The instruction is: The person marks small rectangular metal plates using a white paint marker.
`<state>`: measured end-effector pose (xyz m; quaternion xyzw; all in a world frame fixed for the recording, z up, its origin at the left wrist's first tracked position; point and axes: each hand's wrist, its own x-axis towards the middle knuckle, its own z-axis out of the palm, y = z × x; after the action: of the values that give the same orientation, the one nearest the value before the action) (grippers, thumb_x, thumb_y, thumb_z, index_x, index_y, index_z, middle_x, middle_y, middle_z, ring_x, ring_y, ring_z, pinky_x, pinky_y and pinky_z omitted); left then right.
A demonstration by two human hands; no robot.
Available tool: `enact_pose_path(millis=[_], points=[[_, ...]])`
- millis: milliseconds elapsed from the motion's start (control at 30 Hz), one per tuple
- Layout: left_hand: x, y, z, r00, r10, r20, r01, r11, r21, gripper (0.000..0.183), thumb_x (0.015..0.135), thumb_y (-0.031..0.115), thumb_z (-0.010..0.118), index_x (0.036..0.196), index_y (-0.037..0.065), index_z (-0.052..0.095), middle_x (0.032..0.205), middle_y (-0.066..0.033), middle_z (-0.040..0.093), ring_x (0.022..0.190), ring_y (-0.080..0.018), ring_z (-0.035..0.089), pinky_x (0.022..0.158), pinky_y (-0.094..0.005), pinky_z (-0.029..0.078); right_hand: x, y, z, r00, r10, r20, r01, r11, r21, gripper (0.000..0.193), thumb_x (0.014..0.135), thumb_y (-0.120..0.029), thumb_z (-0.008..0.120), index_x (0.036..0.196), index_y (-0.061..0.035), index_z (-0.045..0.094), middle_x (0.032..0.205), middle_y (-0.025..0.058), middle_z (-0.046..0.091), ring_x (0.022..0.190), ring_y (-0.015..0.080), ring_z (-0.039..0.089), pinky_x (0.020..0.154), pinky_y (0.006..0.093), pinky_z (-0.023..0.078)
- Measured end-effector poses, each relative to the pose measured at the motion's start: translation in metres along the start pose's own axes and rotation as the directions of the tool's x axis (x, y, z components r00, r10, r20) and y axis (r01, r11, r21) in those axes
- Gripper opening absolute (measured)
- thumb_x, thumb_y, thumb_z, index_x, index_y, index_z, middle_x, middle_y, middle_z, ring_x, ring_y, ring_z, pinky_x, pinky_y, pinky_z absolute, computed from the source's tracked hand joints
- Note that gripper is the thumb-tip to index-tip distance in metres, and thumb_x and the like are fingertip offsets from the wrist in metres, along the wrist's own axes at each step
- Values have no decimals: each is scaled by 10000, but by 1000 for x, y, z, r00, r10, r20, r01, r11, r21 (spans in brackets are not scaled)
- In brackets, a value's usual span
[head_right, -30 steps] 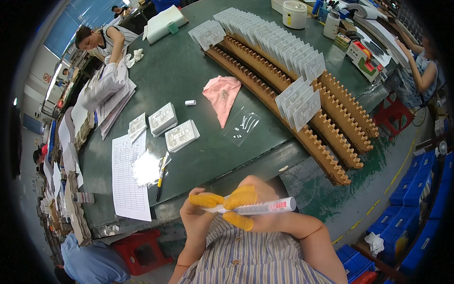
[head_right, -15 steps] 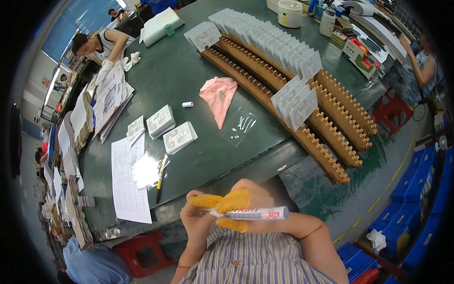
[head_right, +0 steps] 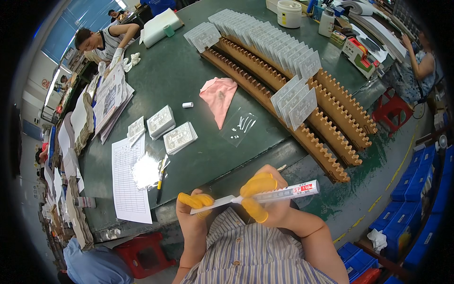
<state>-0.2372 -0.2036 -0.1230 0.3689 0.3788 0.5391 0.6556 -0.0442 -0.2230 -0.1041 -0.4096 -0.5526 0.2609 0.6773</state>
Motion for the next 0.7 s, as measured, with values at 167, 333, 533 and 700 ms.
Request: enact_pose_path(millis=[167,333,533,700], points=[[2,0,0,1000,23,-10,-23,999,-36,389,673,-49,738,989,16,520,909,-77,607,840,-159,614,771,-267,504,3,4,-2,997,-67,42,70,995,-75,134,714,-68,693,801,-47,594,792,56,580,691,182,503,590,277,394],[11,1,-8,969,-216,117,244,796,-554,168,800,99,657,890,61,520,783,-15,564,757,-144,563,921,-352,382,-1,3,2,1000,11,6,-11,1000,0,158,717,-80,697,827,-44,589,823,73,580,702,198,517,610,288,412],[12,10,-4,888,-446,111,248,260,-933,123,795,139,648,868,80,569,723,23,562,720,-83,540,888,-334,304,-2,10,0,994,-77,75,89,981,-173,201,766,-154,692,878,-38,572,849,82,590,735,222,532,648,310,437],[16,17,-1,907,-373,193,309,280,-909,146,782,152,663,876,68,590,784,-20,615,752,-141,569,861,-356,337,2,6,2,996,-79,40,84,987,-137,199,770,-151,682,883,-29,573,841,87,601,742,233,535,652,318,437]])
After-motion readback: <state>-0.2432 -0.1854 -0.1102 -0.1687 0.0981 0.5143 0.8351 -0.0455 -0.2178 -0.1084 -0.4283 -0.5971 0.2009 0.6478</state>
